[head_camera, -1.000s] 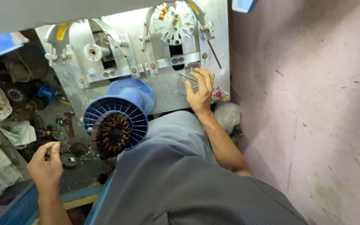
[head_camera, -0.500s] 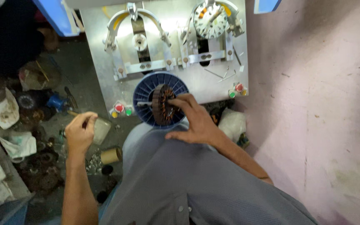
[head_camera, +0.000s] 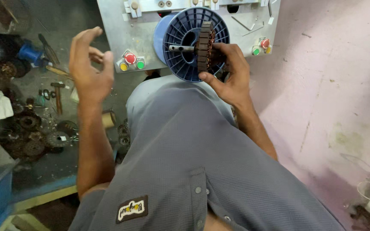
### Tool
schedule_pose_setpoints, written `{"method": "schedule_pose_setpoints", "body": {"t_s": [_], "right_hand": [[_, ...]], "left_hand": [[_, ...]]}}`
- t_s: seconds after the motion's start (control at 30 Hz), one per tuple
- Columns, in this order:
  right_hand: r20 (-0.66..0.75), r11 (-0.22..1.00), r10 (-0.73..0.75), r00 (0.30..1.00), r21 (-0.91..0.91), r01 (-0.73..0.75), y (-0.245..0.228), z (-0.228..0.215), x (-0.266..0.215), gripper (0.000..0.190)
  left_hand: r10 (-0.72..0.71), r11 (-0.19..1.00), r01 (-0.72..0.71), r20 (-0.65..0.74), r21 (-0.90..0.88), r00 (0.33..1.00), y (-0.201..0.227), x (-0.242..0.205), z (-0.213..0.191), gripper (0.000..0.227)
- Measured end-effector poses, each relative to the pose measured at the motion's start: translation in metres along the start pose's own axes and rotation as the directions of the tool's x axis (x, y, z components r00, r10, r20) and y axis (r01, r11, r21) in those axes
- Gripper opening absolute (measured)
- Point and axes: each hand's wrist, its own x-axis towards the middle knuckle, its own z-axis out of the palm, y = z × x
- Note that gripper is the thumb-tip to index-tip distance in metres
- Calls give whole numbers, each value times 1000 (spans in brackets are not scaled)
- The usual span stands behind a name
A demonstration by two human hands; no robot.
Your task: The person operates a stator winding machine to press copper windings into a stator core. They then remove the wound stator and insert it into a blue plastic housing, adjusting the copper windings by hand to fit within the housing.
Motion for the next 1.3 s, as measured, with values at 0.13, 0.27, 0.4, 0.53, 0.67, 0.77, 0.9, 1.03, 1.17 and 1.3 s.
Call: {"method": "schedule_pose_setpoints", "body": {"t_s": [0.13,0.27,0.4,0.53,0.67,0.77,0.9,1.03,1.17,1.3], "right_hand": [[98,1000,11,995,-3,-11,-4,-6,5,70],[130,991,-7,991,-131,25,-14,-21,11,71],[49,989,-64,997,-133,70,-28,-30,20,55],[14,976,-139,990,-170,139,-38,-27,34,34],[26,967,-137,990,-216,139,-47,-23,50,23],[50,974,-114,992,-193,122,-55,-23,62,22],[224,982,-48,973,-166,87,-59,-21,74,28],[187,974,-126,974,-165,158,-51,-14,75,17],[44,982,-114,993,-146,119,-41,-18,67,16],[3,999,46,999,-7,-46,-34,-17,50,21]], "left_hand": [[175,893,-80,178,-443,968,50,26,49,44],[254,892,-87,331,-444,909,72,58,91,39],[262,873,-82,320,-481,911,68,71,99,23],[273,866,-57,374,-497,886,58,73,94,9],[433,838,-243,325,-488,840,58,73,91,15],[455,816,-269,281,-511,845,61,76,87,20],[319,772,-60,304,-633,898,73,83,75,16],[310,825,-117,271,-552,911,88,88,70,14],[315,847,-177,205,-502,927,91,90,73,22],[238,871,-114,209,-478,948,86,83,84,31]]}}
